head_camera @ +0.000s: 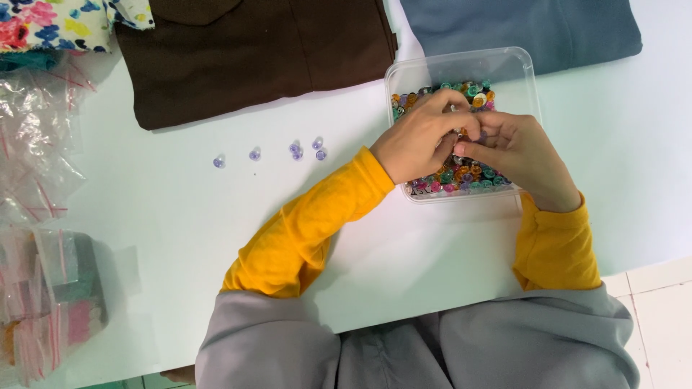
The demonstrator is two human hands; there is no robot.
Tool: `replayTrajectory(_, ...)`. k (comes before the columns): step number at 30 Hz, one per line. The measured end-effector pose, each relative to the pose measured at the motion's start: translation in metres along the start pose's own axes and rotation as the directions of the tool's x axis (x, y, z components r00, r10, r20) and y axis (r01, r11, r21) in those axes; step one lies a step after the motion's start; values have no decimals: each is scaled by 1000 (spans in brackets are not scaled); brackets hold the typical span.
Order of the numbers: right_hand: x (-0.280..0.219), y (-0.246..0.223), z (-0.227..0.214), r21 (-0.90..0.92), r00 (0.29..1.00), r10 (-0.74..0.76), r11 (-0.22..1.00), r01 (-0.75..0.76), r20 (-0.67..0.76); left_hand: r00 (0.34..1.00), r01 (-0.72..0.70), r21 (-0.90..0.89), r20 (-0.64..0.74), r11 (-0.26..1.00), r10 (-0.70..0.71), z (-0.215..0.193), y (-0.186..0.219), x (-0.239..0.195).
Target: Sorting and placing small colorful beads into plastic resealable bags
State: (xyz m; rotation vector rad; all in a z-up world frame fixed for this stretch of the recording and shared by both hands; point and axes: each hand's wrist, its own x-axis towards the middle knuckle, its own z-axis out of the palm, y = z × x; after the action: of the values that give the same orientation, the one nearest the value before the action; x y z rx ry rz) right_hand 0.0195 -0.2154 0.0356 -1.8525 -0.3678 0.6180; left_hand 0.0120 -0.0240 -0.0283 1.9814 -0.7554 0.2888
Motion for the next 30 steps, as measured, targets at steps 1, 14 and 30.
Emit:
replayTrajectory(1,0,2,-1,0,1000,-1,1000,1,1,1000,0,1,0,1000,0,0,4,-1)
replayTrajectory(14,-2,-7,-3,12,990,126,992,-127,62,995,-70,177,79,982,57,-1,11,-6)
replayTrajectory(30,-7,-14,-7,188,993,75,978,-91,90,993,-113,55,-11,992,114,-10,19,-5)
